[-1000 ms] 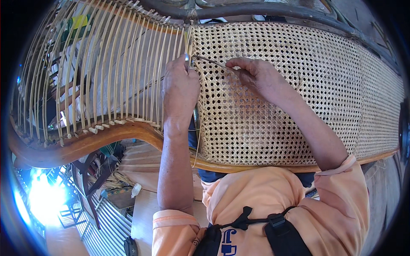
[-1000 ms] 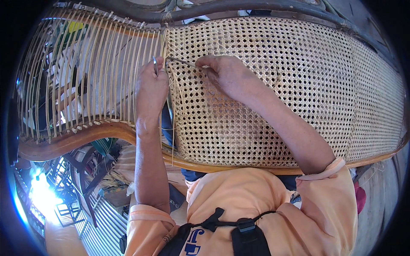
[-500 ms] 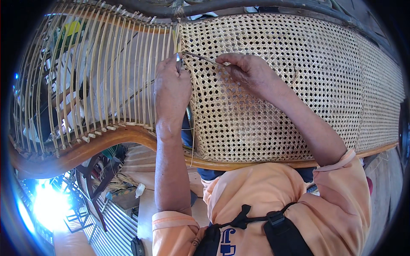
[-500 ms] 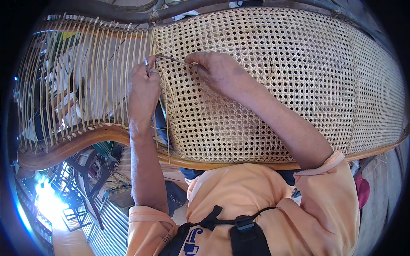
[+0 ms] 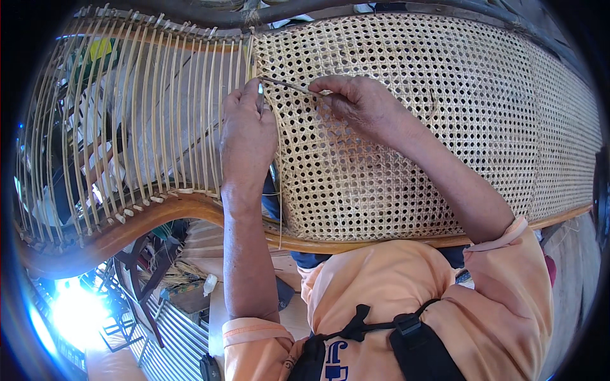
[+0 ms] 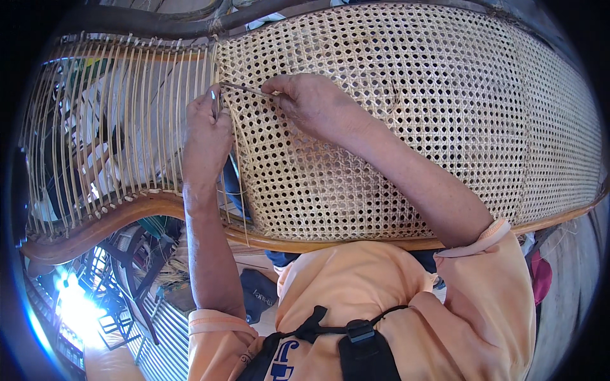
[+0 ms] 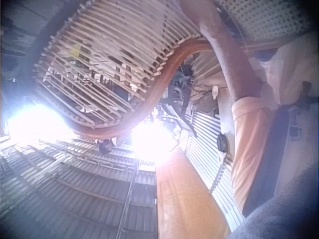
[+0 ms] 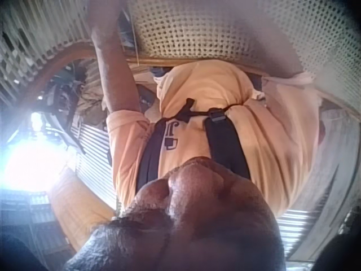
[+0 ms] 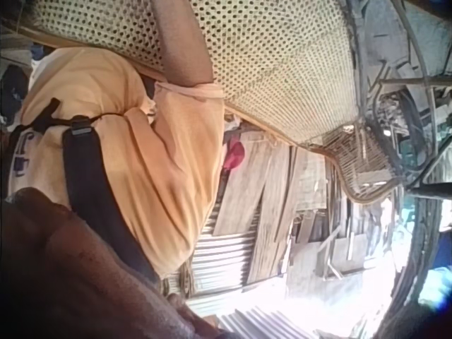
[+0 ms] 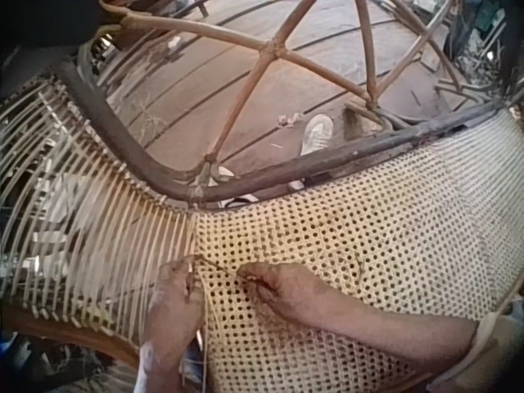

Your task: Repairing a rattan chair by weaving new rattan strips into the frame.

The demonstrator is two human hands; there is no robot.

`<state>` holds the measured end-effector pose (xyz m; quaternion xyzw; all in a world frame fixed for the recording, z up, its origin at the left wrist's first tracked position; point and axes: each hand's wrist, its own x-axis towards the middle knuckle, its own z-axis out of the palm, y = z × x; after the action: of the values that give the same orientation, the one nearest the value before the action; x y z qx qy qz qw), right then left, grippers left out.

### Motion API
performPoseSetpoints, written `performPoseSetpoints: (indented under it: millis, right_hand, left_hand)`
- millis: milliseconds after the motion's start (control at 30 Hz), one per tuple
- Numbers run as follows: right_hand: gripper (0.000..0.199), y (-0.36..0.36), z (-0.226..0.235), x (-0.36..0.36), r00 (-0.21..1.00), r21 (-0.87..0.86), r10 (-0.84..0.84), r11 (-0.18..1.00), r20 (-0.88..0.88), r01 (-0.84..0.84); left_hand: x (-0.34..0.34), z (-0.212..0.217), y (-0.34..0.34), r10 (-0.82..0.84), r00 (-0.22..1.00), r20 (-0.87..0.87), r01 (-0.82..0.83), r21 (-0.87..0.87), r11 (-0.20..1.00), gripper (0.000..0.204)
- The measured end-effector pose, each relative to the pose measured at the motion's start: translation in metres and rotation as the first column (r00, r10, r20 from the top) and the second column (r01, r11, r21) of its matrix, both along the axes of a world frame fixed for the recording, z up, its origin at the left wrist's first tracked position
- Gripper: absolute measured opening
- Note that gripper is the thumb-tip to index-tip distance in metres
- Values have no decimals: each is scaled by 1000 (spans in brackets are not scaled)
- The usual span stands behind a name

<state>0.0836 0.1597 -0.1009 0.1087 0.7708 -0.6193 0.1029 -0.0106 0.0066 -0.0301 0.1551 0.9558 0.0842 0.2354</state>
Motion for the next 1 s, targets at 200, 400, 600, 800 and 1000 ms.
performPoseSetpoints:
  millis: [200,400,600,800,1000]
  right_hand:
    - [29,1,3,-2,999,-82,-26,996,39,29]
    - [29,2,3,-1,998,-108,-27,994,52,33]
    - [30,15,17,6,991,-78,10,997,134,0]
    - [26,22,18,9,966,-54,-164,983,199,178]
    - [18,-3,62,22,986,-169,-153,975,-59,141]
  left_hand:
    - [3,2,2,-43,999,26,45,-78,996,48]
    - [11,2,9,-91,994,-56,85,-104,991,46]
    - [12,4,7,-85,994,-68,78,-106,991,42]
    - [13,12,5,-34,996,-87,30,-51,998,39]
    - [47,80,4,222,974,45,-226,244,943,30]
